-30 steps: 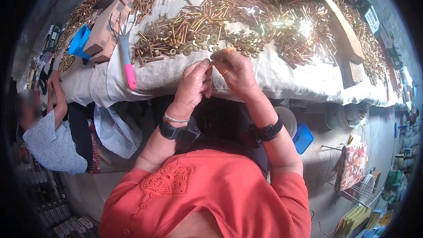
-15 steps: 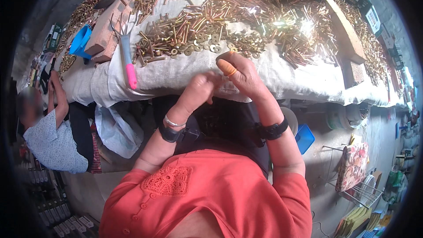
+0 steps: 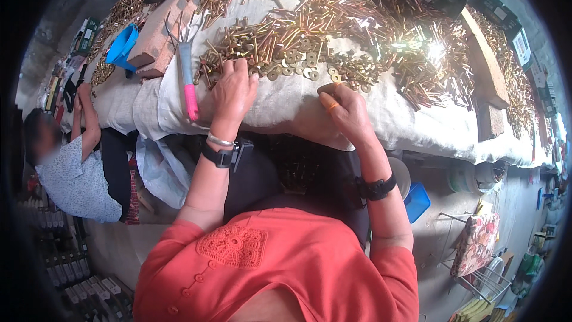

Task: Assembling or sorting small metal components at a workbench.

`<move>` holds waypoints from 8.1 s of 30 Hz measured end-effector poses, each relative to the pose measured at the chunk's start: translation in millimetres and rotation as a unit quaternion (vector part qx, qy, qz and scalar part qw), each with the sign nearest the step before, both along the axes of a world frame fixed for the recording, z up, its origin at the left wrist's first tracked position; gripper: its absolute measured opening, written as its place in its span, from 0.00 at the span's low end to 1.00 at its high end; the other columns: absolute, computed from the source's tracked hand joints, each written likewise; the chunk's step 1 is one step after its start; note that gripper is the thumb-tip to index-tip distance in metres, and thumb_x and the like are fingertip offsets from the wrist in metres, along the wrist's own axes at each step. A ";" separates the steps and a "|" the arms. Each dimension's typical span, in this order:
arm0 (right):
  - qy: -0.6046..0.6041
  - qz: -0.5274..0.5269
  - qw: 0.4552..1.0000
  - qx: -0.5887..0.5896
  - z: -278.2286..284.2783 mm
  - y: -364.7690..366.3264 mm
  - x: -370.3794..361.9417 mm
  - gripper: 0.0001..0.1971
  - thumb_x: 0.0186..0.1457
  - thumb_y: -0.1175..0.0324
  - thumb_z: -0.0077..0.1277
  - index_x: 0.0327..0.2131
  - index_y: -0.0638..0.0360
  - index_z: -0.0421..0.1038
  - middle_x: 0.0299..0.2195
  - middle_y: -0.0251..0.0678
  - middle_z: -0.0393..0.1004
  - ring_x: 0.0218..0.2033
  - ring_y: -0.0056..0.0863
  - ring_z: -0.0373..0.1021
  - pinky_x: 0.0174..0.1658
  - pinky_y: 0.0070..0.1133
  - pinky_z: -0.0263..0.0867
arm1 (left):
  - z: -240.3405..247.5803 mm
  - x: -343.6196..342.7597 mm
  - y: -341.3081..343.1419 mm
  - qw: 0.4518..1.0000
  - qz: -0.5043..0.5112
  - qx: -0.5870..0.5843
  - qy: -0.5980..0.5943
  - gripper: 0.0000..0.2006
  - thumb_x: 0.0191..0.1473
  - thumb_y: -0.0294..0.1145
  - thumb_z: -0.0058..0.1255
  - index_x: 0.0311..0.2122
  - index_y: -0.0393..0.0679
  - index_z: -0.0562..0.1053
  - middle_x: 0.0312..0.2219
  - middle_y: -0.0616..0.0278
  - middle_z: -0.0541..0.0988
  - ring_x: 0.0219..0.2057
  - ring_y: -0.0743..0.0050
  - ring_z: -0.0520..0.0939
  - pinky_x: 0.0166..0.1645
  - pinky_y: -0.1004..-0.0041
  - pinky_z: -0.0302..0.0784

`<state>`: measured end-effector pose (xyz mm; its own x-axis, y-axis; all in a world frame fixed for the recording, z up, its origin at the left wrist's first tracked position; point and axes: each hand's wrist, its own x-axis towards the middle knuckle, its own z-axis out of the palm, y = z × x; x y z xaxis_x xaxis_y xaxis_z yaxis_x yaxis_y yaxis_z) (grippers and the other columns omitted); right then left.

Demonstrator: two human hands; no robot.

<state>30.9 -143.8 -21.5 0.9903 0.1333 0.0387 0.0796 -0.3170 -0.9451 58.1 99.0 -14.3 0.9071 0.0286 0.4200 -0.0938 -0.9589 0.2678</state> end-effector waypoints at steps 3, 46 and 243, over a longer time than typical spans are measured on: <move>-0.002 0.004 1.000 -0.005 2.9 2.6 3.1 0.10 0.54 0.70 0.49 0.35 0.66 0.74 0.23 0.35 0.73 0.25 0.19 0.67 0.30 0.19 0.63 | -0.8 8.8 -1.5 0.998 0.004 0.049 0.029 0.13 0.49 0.36 0.52 0.34 0.40 0.64 0.31 0.47 0.72 0.27 0.47 0.79 0.30 0.55 0.76; -0.022 0.072 0.993 0.094 35.0 37.9 9.1 0.09 0.55 0.70 0.50 0.38 0.63 0.71 0.25 0.29 0.71 0.21 0.12 0.64 0.23 0.13 0.62 | -0.1 -36.6 -50.7 0.748 -0.233 -0.578 0.229 0.11 0.58 0.38 0.42 0.35 0.41 0.69 0.14 0.73 0.67 0.14 0.88 0.66 0.18 0.83 0.62; 0.026 0.097 0.974 0.202 25.6 -26.8 -7.7 0.12 0.51 0.78 0.51 0.41 0.66 0.71 0.31 0.30 0.72 0.28 0.15 0.66 0.32 0.15 0.66 | 0.1 -52.6 -93.2 0.590 -0.210 -0.723 0.293 0.15 0.59 0.40 0.44 0.26 0.41 0.67 0.17 0.71 0.64 0.11 0.89 0.60 0.11 0.83 0.60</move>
<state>23.1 -170.7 4.0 0.9501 0.3025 0.0765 0.0492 0.0971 -0.9941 5.5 5.8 -14.2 0.9388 -0.3068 -0.1564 0.2729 0.3859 0.8812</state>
